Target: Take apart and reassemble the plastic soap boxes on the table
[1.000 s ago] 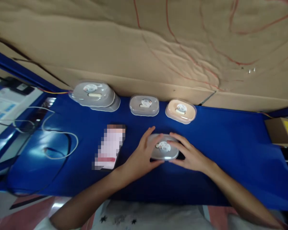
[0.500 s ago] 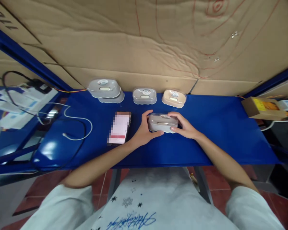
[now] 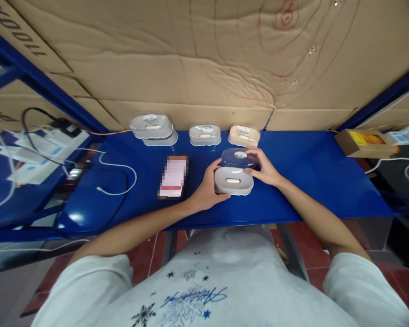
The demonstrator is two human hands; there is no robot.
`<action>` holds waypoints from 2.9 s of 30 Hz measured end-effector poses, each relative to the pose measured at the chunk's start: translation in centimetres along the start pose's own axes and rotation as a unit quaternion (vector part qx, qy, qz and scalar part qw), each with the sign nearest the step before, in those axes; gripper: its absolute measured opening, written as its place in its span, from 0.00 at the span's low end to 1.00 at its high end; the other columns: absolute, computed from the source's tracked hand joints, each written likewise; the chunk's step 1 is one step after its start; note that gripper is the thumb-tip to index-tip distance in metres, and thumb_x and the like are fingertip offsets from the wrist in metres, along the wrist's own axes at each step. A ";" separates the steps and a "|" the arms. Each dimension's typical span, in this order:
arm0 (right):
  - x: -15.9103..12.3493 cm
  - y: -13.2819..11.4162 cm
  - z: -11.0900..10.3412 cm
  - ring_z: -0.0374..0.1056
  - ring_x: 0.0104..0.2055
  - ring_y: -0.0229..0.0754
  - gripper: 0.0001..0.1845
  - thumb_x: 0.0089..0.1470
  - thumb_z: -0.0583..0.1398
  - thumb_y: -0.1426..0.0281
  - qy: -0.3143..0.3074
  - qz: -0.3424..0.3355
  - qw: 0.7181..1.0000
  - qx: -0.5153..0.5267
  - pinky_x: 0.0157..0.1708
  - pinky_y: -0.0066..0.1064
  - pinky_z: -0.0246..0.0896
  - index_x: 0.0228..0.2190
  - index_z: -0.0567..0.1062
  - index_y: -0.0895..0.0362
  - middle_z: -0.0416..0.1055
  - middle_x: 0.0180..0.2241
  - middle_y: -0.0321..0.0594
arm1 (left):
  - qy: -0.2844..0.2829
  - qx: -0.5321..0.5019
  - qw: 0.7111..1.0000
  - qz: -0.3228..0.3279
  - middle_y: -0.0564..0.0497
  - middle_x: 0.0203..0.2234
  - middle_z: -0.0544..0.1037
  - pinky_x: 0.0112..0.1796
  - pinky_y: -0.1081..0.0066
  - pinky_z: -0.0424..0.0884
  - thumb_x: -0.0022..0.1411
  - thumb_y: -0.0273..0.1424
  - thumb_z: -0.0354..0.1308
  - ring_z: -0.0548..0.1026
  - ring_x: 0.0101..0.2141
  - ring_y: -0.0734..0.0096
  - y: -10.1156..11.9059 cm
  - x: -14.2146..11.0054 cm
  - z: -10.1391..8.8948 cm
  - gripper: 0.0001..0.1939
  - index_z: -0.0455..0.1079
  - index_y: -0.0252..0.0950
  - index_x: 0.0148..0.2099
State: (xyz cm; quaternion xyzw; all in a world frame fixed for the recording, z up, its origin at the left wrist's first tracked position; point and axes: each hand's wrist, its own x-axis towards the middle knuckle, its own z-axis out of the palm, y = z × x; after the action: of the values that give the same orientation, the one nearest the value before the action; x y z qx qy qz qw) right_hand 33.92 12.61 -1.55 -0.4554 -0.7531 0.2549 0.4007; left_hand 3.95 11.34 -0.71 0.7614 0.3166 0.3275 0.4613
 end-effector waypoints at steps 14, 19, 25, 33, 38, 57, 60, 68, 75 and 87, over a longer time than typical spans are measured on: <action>-0.6 -5.0 0.2 0.63 0.72 0.55 0.38 0.67 0.61 0.48 -0.111 -0.144 0.978 -0.104 0.69 0.52 0.59 0.71 0.62 0.47 0.66 0.70 0.49 | 0.033 0.011 0.999 0.018 0.37 0.70 0.57 0.68 0.44 0.64 0.60 0.39 0.74 0.65 0.68 0.46 -0.5 -1.4 -0.4 0.52 0.44 0.46 0.74; -0.6 -5.6 1.9 0.65 0.71 0.51 0.31 0.69 0.62 0.55 -0.162 -0.185 0.958 -0.150 0.71 0.52 0.53 0.68 0.68 0.49 0.74 0.65 0.45 | 0.034 0.022 0.999 0.011 0.37 0.69 0.57 0.67 0.44 0.64 0.62 0.41 0.72 0.63 0.69 0.45 -0.8 -1.4 -0.6 0.49 0.45 0.45 0.74; -0.4 -4.9 1.8 0.65 0.72 0.50 0.24 0.72 0.59 0.56 -0.151 -0.142 0.972 -0.110 0.69 0.52 0.54 0.65 0.72 0.46 0.74 0.65 0.43 | 0.040 -0.025 0.999 -0.010 0.38 0.70 0.55 0.65 0.47 0.68 0.61 0.41 0.74 0.64 0.68 0.48 -0.7 -1.1 -0.6 0.51 0.44 0.48 0.74; 0.0 -4.8 -1.4 0.74 0.64 0.49 0.20 0.72 0.59 0.58 -0.099 -0.088 0.988 -0.084 0.64 0.47 0.64 0.60 0.77 0.49 0.79 0.60 0.44 | -0.032 0.052 0.998 0.034 0.36 0.71 0.55 0.67 0.41 0.61 0.58 0.35 0.73 0.63 0.69 0.42 0.4 -2.2 -0.9 0.58 0.36 0.48 0.77; -0.4 -4.9 -0.9 0.69 0.68 0.54 0.22 0.70 0.61 0.56 -0.115 -0.086 0.974 -0.177 0.66 0.52 0.56 0.61 0.77 0.49 0.76 0.63 0.46 | -0.143 0.158 0.977 0.031 0.38 0.69 0.64 0.64 0.42 0.58 0.58 0.34 0.73 0.64 0.68 0.42 1.9 -2.6 -1.0 0.55 0.41 0.47 0.77; -2.0 -8.1 0.0 0.76 0.54 0.51 0.24 0.70 0.61 0.60 -0.135 -0.193 0.948 -0.214 0.54 0.46 0.65 0.64 0.72 0.45 0.82 0.50 0.40 | -0.037 0.239 0.960 0.144 0.41 0.70 0.64 0.63 0.42 0.56 0.62 0.55 0.67 0.65 0.65 0.39 2.0 -2.3 -1.6 0.40 0.62 0.52 0.71; -1.7 -7.1 0.6 0.75 0.56 0.52 0.20 0.72 0.59 0.61 -0.142 -0.156 0.940 -0.270 0.57 0.49 0.61 0.61 0.75 0.48 0.82 0.52 0.42 | -0.060 0.221 0.958 0.170 0.40 0.72 0.61 0.66 0.37 0.52 0.58 0.57 0.70 0.62 0.68 0.36 1.8 -2.4 -1.3 0.45 0.61 0.52 0.72; -1.7 -7.3 -0.2 0.77 0.45 0.48 0.18 0.70 0.60 0.66 -0.060 -0.173 0.952 -0.246 0.52 0.48 0.64 0.59 0.77 0.45 0.84 0.46 0.37 | -0.091 0.293 0.926 0.218 0.38 0.78 0.51 0.70 0.31 0.37 0.62 0.44 0.72 0.53 0.75 0.36 1.1 -3.0 -0.3 0.46 0.54 0.54 0.76; -2.3 -9.6 -0.3 0.75 0.38 0.45 0.13 0.64 0.63 0.68 -0.146 -0.250 0.933 -0.214 0.47 0.45 0.68 0.49 0.80 0.44 0.82 0.35 0.32 | -0.099 0.277 0.943 0.157 0.41 0.78 0.50 0.70 0.30 0.36 0.60 0.41 0.73 0.50 0.76 0.34 0.9 -2.2 -0.5 0.46 0.57 0.54 0.75; -2.9 -10.8 0.5 0.71 0.41 0.49 0.13 0.68 0.61 0.59 -0.234 -0.264 0.895 -0.273 0.48 0.44 0.64 0.41 0.81 0.54 0.79 0.35 0.41 | -0.124 0.234 0.960 0.092 0.37 0.68 0.69 0.64 0.45 0.57 0.59 0.39 0.72 0.69 0.64 0.41 0.7 -1.3 -0.9 0.48 0.56 0.44 0.75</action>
State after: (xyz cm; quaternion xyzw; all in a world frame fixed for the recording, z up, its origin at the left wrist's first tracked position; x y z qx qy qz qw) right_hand 29.11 5.08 5.19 -0.2584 -0.9575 0.0234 0.1258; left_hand 2.64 10.52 0.03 0.9086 0.2533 0.1882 0.2736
